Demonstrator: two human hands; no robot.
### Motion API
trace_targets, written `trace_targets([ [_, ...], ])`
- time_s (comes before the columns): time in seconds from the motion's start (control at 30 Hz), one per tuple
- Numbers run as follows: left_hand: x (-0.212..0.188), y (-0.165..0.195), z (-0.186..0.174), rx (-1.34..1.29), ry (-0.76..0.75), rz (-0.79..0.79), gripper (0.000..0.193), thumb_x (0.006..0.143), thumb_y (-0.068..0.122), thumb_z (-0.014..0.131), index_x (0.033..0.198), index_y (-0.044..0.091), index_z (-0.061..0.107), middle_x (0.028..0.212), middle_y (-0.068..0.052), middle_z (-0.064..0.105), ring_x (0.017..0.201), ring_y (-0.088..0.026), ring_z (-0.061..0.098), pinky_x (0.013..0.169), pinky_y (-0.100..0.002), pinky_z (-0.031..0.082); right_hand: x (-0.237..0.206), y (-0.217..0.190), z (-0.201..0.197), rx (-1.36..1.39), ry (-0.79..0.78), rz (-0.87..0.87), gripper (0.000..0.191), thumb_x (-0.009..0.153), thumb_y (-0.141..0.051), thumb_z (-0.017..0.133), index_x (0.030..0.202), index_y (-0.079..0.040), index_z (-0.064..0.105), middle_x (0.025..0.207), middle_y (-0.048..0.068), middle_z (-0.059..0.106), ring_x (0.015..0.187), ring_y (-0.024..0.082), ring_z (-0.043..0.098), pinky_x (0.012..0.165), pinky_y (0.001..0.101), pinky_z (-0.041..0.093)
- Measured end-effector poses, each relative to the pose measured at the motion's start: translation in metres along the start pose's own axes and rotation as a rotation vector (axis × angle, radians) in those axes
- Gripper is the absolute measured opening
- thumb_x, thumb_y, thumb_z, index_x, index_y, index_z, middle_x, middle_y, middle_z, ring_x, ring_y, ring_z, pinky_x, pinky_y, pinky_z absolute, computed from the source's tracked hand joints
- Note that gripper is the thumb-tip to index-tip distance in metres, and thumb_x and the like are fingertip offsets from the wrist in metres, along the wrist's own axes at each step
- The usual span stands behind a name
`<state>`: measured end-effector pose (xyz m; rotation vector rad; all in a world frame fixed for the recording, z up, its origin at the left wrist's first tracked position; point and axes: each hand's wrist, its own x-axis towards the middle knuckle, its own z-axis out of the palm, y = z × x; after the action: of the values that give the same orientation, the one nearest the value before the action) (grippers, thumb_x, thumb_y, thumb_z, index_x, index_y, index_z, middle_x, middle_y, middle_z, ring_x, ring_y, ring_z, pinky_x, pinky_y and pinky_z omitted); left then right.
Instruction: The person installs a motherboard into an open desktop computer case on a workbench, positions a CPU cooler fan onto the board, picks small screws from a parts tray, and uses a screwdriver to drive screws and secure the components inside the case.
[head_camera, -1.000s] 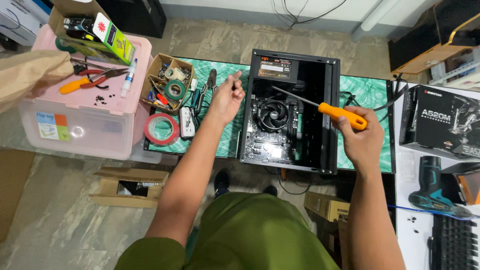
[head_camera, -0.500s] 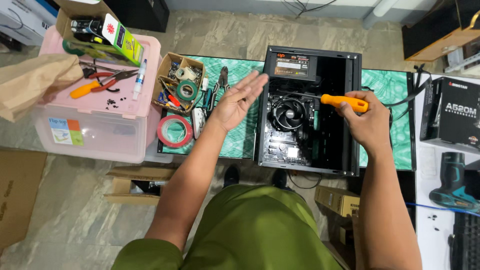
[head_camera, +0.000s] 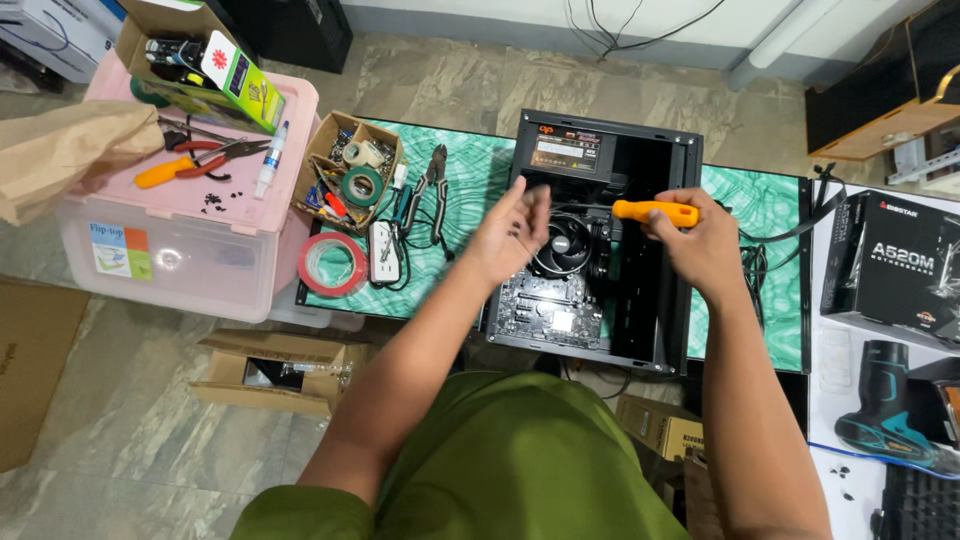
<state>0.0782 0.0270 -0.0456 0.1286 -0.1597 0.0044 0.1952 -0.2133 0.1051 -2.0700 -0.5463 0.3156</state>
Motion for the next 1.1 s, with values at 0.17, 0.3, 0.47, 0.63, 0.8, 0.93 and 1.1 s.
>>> trace_targets([
  [0.17,0.015,-0.078,-0.025,1.069,0.668,-0.314,0.043,0.1,0.044,0.069,0.089,0.003,0.077,0.059,0.001,0.049,0.047,-0.012,0.039,0.041,-0.032,0.031,0.01,0.002,0.003,0.008,-0.02,-0.04,0.025,0.096,-0.012,0.071,0.116,0.001,0.066,0.099,0.01,0.075,0.087,0.016,0.076,0.078,0.0274,0.061],
  [0.3,0.023,-0.099,-0.005,2.001,0.24,-0.098,0.03,0.09,0.036,0.074,0.093,0.006,0.075,0.08,-0.011,0.075,0.073,-0.027,0.073,0.066,-0.04,0.057,0.017,-0.005,0.004,-0.073,-0.033,-0.062,0.024,0.095,-0.013,0.072,0.114,0.001,0.067,0.095,0.011,0.076,0.085,0.016,0.077,0.077,0.028,0.06],
  [0.47,0.043,-0.09,0.014,2.504,0.049,-0.363,0.037,0.086,0.034,0.076,0.112,0.008,0.071,0.086,-0.013,0.076,0.085,-0.031,0.075,0.075,-0.044,0.06,0.022,-0.016,0.008,-0.189,-0.028,-0.098,0.026,0.092,-0.018,0.073,0.112,-0.002,0.069,0.092,0.012,0.077,0.084,0.017,0.077,0.078,0.0295,0.059],
  [0.63,0.049,-0.094,-0.009,2.627,0.045,-0.459,0.035,0.089,0.023,0.067,0.121,0.01,0.067,0.093,-0.009,0.076,0.087,-0.029,0.075,0.072,-0.043,0.06,0.024,-0.019,0.016,-0.28,-0.022,-0.212,0.03,0.09,-0.021,0.075,0.113,-0.002,0.07,0.091,0.014,0.075,0.08,0.022,0.074,0.075,0.0339,0.057],
  [0.8,0.055,-0.102,-0.034,2.717,0.005,-0.234,0.026,0.094,0.011,0.057,0.118,0.013,0.069,0.1,-0.008,0.076,0.087,-0.027,0.076,0.069,-0.042,0.061,0.026,-0.024,0.023,-0.322,-0.05,-0.197,0.03,0.09,-0.022,0.074,0.113,-0.002,0.069,0.09,0.017,0.075,0.078,0.027,0.074,0.074,0.0365,0.057],
  [0.93,0.062,-0.104,-0.034,2.667,0.067,-0.283,0.026,0.095,0.012,0.056,0.119,0.013,0.066,0.093,-0.009,0.076,0.083,-0.029,0.076,0.065,-0.042,0.06,0.026,-0.029,0.029,-0.358,-0.068,-0.234,0.029,0.09,-0.021,0.074,0.112,-0.002,0.069,0.091,0.02,0.074,0.082,0.034,0.074,0.076,0.0396,0.058],
  [1.1,0.063,-0.11,-0.033,2.672,0.168,-0.301,0.026,0.094,0.013,0.058,0.12,0.013,0.063,0.09,-0.008,0.076,0.08,-0.027,0.077,0.063,-0.04,0.06,0.025,-0.033,0.033,-0.368,-0.092,-0.292,0.03,0.09,-0.021,0.074,0.111,-0.001,0.068,0.093,0.022,0.074,0.085,0.036,0.074,0.077,0.0408,0.058],
])
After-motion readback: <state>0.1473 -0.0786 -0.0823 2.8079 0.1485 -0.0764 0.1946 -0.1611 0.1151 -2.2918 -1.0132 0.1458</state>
